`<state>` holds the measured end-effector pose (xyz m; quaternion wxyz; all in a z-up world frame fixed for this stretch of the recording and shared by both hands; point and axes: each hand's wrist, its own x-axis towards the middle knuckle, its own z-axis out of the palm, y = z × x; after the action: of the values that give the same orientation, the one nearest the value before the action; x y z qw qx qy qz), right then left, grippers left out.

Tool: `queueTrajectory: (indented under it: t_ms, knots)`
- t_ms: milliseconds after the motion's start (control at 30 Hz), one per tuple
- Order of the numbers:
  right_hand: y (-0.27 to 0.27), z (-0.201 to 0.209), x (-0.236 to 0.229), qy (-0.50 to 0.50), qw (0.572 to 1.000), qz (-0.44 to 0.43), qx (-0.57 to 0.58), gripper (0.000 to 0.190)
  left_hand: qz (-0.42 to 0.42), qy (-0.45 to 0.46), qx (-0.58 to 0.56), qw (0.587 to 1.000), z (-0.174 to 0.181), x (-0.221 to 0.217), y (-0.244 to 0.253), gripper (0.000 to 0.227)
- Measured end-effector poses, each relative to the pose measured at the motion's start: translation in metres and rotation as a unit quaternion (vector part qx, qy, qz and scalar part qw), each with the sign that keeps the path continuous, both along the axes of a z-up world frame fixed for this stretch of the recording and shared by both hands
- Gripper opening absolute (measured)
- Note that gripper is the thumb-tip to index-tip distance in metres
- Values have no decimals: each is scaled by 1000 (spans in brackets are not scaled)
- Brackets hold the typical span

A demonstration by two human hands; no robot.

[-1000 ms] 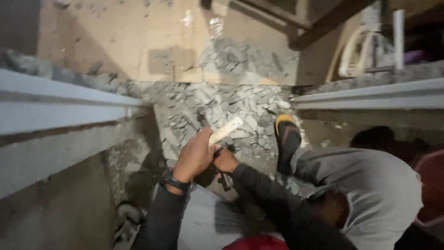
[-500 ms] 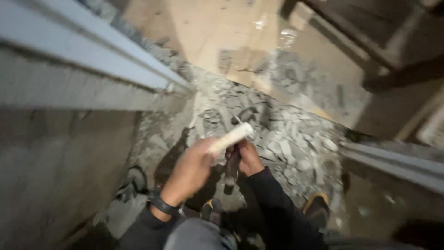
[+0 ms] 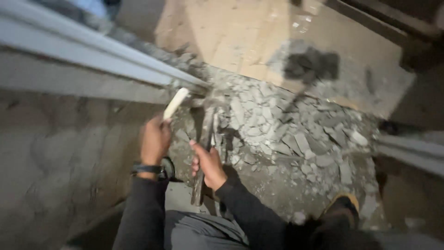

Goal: Chipping away plaster from a wall near a door frame using a hammer and a wooden wedge.

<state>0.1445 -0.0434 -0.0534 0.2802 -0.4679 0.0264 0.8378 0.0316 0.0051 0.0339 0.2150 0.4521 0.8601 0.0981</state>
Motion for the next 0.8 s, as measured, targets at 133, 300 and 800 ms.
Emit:
queueTrajectory:
  t_ms: [133, 300, 800]
  knots:
    - [-8, 2, -3, 15, 1000, -8, -20, 42, -13, 115, -46, 992, -20, -32, -18, 30]
    - [-10, 0, -26, 23, 997, -52, -46, 38, -120, 238, -51, 962, -21, -48, -31, 28]
    - [-24, 25, -62, 26, 985, -169, -35, 29, -114, 154, 58, 980, -23, -55, -29, 24]
